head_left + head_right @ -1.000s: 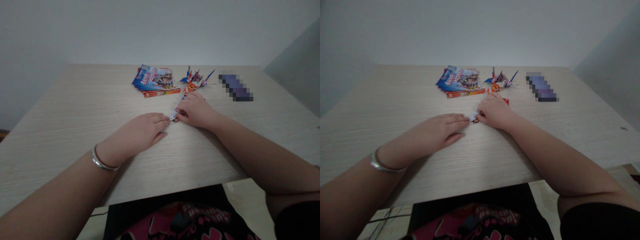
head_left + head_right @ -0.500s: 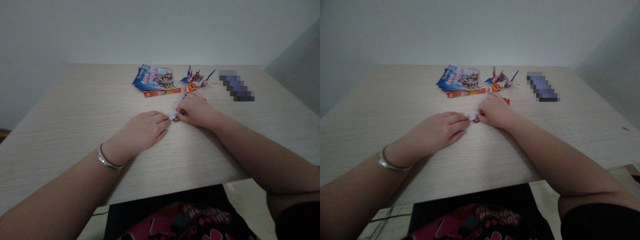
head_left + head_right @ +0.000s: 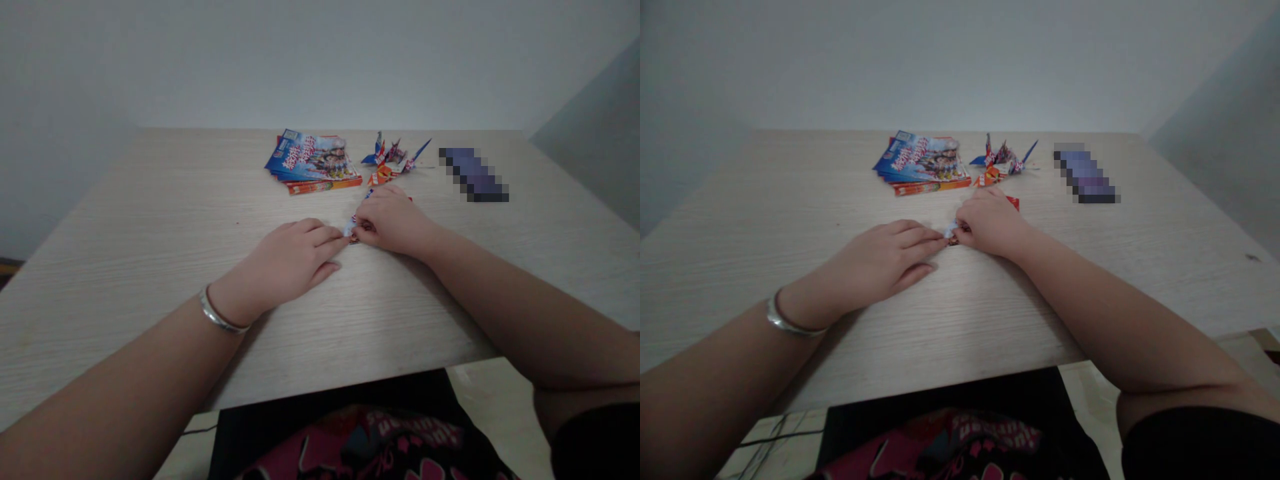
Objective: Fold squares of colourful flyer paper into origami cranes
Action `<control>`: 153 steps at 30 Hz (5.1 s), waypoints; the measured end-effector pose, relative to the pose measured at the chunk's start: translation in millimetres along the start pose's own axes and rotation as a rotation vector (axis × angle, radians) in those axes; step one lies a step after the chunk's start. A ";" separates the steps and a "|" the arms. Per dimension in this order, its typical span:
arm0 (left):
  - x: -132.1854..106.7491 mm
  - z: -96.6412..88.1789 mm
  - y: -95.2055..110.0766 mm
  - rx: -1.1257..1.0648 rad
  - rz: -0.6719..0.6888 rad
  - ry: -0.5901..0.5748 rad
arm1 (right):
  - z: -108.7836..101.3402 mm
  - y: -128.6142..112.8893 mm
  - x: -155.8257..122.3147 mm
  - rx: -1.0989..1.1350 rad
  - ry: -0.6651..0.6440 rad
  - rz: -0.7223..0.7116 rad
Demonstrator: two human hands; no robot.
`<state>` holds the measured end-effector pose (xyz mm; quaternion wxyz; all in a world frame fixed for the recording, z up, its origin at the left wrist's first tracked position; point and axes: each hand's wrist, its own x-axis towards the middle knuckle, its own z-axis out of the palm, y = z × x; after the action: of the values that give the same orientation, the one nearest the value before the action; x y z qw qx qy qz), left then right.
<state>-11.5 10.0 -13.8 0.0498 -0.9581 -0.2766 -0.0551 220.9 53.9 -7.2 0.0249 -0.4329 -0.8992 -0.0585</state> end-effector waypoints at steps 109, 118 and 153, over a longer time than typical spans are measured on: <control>-2.8 -2.1 -5.1 -0.189 0.026 0.017 | 2.2 1.6 -6.0 0.061 0.077 -0.007; 1.5 -13.6 5.6 -0.153 -0.060 0.000 | 17.2 24.0 -1.3 0.274 0.327 0.194; 10.1 -5.4 10.4 -0.073 -0.065 0.018 | 19.8 34.2 1.5 0.462 0.297 0.341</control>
<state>2.1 5.9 -7.8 0.0157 -0.9493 -0.3047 -0.0755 246.8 78.7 -23.8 0.2629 -0.5469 -0.7898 0.0896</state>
